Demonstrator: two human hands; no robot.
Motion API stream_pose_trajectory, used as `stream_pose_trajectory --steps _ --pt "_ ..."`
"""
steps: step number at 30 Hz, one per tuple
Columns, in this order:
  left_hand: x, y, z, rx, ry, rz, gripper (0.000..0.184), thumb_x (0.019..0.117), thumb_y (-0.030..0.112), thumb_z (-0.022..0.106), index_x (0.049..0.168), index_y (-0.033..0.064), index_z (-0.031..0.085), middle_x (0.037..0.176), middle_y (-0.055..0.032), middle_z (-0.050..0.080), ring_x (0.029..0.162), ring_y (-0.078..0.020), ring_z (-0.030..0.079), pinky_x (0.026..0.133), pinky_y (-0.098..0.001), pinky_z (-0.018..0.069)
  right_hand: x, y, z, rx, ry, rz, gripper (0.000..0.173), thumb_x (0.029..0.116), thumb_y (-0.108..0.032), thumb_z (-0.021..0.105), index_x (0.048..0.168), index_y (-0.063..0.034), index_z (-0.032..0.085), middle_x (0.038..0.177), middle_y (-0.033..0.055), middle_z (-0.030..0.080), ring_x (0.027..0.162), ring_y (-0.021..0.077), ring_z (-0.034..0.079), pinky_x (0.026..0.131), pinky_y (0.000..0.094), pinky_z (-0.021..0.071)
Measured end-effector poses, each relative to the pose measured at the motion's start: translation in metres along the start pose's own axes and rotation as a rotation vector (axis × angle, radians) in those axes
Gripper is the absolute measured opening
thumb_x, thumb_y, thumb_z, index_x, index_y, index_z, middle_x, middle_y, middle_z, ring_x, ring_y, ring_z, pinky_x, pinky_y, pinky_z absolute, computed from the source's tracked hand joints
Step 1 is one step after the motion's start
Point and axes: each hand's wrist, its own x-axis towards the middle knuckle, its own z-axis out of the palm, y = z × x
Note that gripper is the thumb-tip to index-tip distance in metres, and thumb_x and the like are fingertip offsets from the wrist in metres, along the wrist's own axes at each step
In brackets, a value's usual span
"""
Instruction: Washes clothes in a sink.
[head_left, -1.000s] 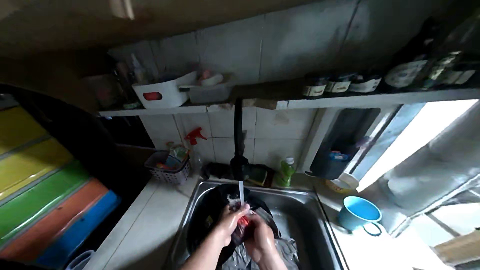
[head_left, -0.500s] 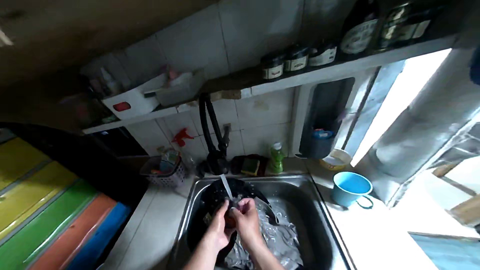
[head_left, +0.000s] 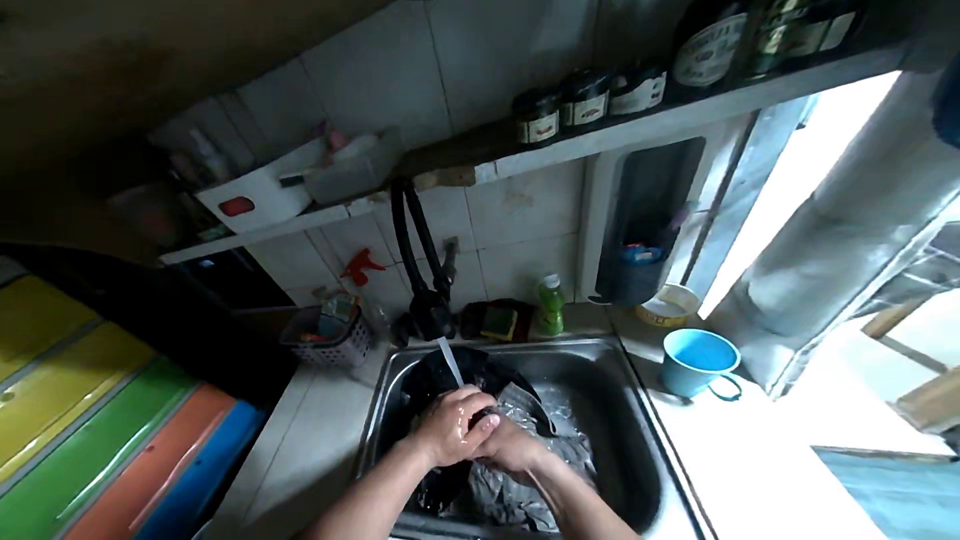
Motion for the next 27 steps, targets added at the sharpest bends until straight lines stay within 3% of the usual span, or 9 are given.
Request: stream_pose_trajectory --steps 3,5,11,15,17,19,21,24,27 --pt "-0.013 -0.006 0.005 0.124 -0.133 -0.263 0.059 0.1053 0.059 0.037 0.13 0.0144 0.066 0.124 -0.0106 0.07 0.119 -0.0253 0.066 0.105 -0.0497 0.0508 0.008 0.009 0.017 -0.341 0.064 0.076 0.047 0.0748 -0.018 0.087 0.116 -0.0041 0.069 0.106 0.0112 0.072 0.098 0.0227 0.068 0.092 0.0473 0.0555" --pt "-0.025 -0.01 0.013 0.101 -0.177 -0.392 0.06 0.1057 0.06 0.036 0.127 0.0116 0.064 0.112 -0.0156 0.071 0.11 -0.0317 0.068 0.097 -0.0548 0.0531 0.011 0.017 0.03 -0.503 0.069 0.127 0.056 0.0764 -0.027 0.086 0.123 -0.0036 0.066 0.118 0.0162 0.07 0.114 0.0301 0.066 0.103 0.0551 0.0505" --pt "-0.063 -0.021 0.042 -0.05 -0.063 -0.566 0.057 0.1094 0.05 0.031 0.111 0.0096 0.071 0.102 -0.0131 0.072 0.102 -0.0278 0.069 0.096 -0.0523 0.0517 0.013 0.031 0.06 -0.794 0.031 0.313 0.053 0.086 -0.053 0.068 0.115 -0.0087 0.071 0.114 0.0175 0.072 0.11 0.0374 0.068 0.092 0.065 0.0523" --pt "-0.074 -0.026 0.04 -0.068 -0.044 -0.643 0.057 0.1104 0.046 0.028 0.115 0.0087 0.071 0.105 -0.0139 0.072 0.106 -0.0288 0.069 0.097 -0.052 0.0521 0.018 0.037 0.078 -0.843 0.056 0.304 0.051 0.0854 -0.054 0.067 0.113 -0.0115 0.072 0.111 0.0148 0.073 0.107 0.035 0.07 0.091 0.0631 0.0536" --pt "-0.082 -0.029 0.032 -0.057 -0.031 -0.662 0.056 0.1096 0.048 0.03 0.112 0.0081 0.069 0.102 -0.0149 0.071 0.103 -0.0308 0.069 0.092 -0.0533 0.0531 0.021 0.037 0.086 -0.811 0.071 0.225 0.053 0.0832 -0.049 0.073 0.121 -0.0125 0.069 0.111 0.0126 0.074 0.106 0.0321 0.07 0.093 0.0606 0.0545" --pt "-0.098 -0.033 0.022 -0.088 0.06 -0.682 0.054 0.1081 0.05 0.035 0.113 0.0082 0.068 0.1 -0.0151 0.071 0.101 -0.031 0.069 0.09 -0.0534 0.0537 0.025 0.032 0.089 -0.781 0.019 0.128 0.071 0.076 -0.045 0.082 0.136 -0.0141 0.06 0.122 0.0119 0.071 0.114 0.0295 0.068 0.099 0.0573 0.0533" --pt "-0.125 -0.041 0.007 -0.179 0.228 -0.719 0.052 0.1069 0.05 0.041 0.112 0.0068 0.069 0.098 -0.0138 0.071 0.096 -0.028 0.07 0.091 -0.0508 0.0539 0.03 0.02 0.086 -0.814 -0.066 0.076 0.087 0.0706 -0.039 0.089 0.146 -0.0142 0.053 0.14 0.016 0.058 0.129 0.0318 0.057 0.108 0.0545 0.0475" --pt "-0.192 -0.068 -0.024 -0.326 0.605 -0.784 0.041 0.1054 0.041 0.049 0.103 0.0064 0.07 0.084 -0.0074 0.068 0.078 -0.0192 0.067 0.076 -0.0434 0.0571 0.045 0.01 0.077 -0.972 0.028 0.033 0.052 0.0831 -0.025 0.08 0.132 -0.0131 0.068 0.14 0.0179 0.059 0.132 0.0352 0.055 0.109 0.0542 0.0469" --pt "-0.282 -0.092 -0.063 -0.342 0.919 -0.918 0.036 0.107 0.034 0.052 0.109 0.0041 0.071 0.088 -0.0077 0.07 0.078 -0.0169 0.068 0.074 -0.0421 0.0595 0.056 0.008 0.062 -1.025 0.237 0.025 0.035 0.092 -0.023 0.073 0.122 -0.0057 0.073 0.132 0.022 0.064 0.129 0.0407 0.057 0.108 0.0601 0.046"
